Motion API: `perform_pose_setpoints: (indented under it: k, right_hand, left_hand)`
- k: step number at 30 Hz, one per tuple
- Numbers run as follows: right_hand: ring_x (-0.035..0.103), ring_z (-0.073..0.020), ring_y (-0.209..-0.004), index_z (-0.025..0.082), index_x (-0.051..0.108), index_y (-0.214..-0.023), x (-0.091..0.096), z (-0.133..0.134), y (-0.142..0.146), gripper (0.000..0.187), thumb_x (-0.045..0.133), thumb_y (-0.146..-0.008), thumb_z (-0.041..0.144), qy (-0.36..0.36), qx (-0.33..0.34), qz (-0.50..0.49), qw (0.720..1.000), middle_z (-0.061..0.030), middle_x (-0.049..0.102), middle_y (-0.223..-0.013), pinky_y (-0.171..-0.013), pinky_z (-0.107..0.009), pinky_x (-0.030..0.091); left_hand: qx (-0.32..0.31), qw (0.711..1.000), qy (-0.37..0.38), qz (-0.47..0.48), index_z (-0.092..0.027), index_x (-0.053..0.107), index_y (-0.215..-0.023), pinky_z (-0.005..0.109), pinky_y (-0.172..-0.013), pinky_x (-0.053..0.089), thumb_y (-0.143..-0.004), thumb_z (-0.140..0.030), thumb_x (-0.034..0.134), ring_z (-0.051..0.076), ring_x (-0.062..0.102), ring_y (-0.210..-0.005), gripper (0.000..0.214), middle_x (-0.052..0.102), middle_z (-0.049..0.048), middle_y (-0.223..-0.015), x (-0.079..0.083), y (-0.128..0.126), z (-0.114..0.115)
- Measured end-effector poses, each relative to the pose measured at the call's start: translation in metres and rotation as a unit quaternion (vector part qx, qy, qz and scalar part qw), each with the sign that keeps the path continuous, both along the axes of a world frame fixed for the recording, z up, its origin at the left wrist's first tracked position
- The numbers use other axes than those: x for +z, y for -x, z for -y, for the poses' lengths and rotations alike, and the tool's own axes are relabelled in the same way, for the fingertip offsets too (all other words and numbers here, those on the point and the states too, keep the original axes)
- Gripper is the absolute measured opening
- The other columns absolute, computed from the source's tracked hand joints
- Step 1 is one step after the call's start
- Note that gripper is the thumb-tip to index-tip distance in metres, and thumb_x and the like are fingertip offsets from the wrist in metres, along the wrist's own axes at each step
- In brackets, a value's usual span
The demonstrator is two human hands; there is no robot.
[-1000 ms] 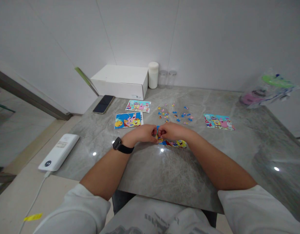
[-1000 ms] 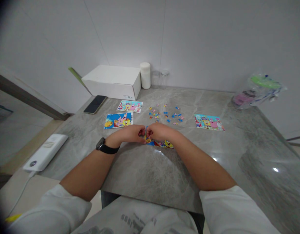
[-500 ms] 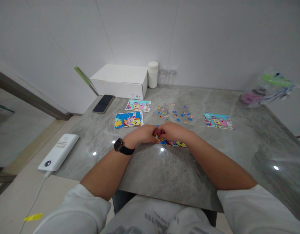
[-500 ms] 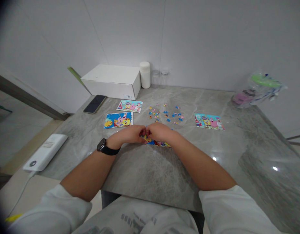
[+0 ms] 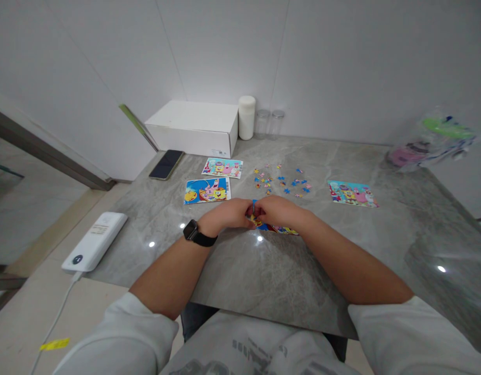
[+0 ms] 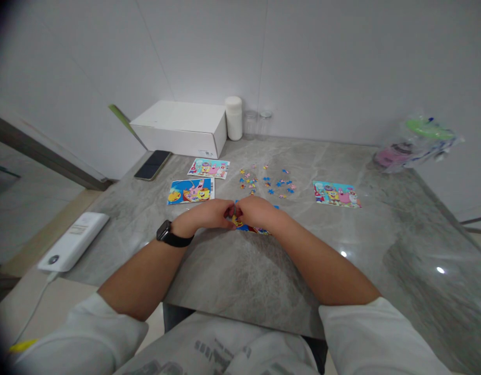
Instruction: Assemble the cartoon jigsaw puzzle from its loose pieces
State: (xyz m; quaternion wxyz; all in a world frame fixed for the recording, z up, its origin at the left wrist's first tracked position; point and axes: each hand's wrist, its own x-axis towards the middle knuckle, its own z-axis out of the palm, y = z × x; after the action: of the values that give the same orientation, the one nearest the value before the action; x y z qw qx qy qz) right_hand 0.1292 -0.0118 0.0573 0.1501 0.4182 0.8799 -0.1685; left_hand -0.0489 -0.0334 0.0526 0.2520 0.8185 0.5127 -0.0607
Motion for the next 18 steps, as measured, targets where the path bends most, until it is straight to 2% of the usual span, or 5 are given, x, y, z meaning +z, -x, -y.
perform_pose_setpoints:
  k: [13,18]
  right_hand:
    - [0.074,-0.0254,-0.093,0.021,0.083,-0.099,-0.008,0.000,0.003,0.021,0.066,-0.087,0.027,0.000,-0.005,-0.006,1.000,-0.0117,0.081,-0.100,-0.074,-0.028,0.047]
    - [0.074,-0.0259,-0.099,0.021,0.082,-0.106,-0.005,0.003,0.006,0.025,0.069,-0.085,0.025,0.000,-0.023,-0.020,1.000,-0.0111,0.081,-0.106,-0.076,-0.027,0.048]
  left_hand:
    - [-0.008,1.000,-0.005,0.021,-0.021,0.070,-0.105,0.028,-0.066,0.042,-0.078,-0.047,0.080,0.021,0.068,-0.084,0.038,0.076,0.0035,-0.100,-0.010,0.003,-0.003]
    - [-0.008,1.000,-0.005,0.030,-0.022,0.072,-0.105,0.027,-0.068,0.044,-0.078,-0.044,0.081,0.021,0.070,-0.086,0.036,0.077,0.0033,-0.101,-0.009,0.002,-0.002]
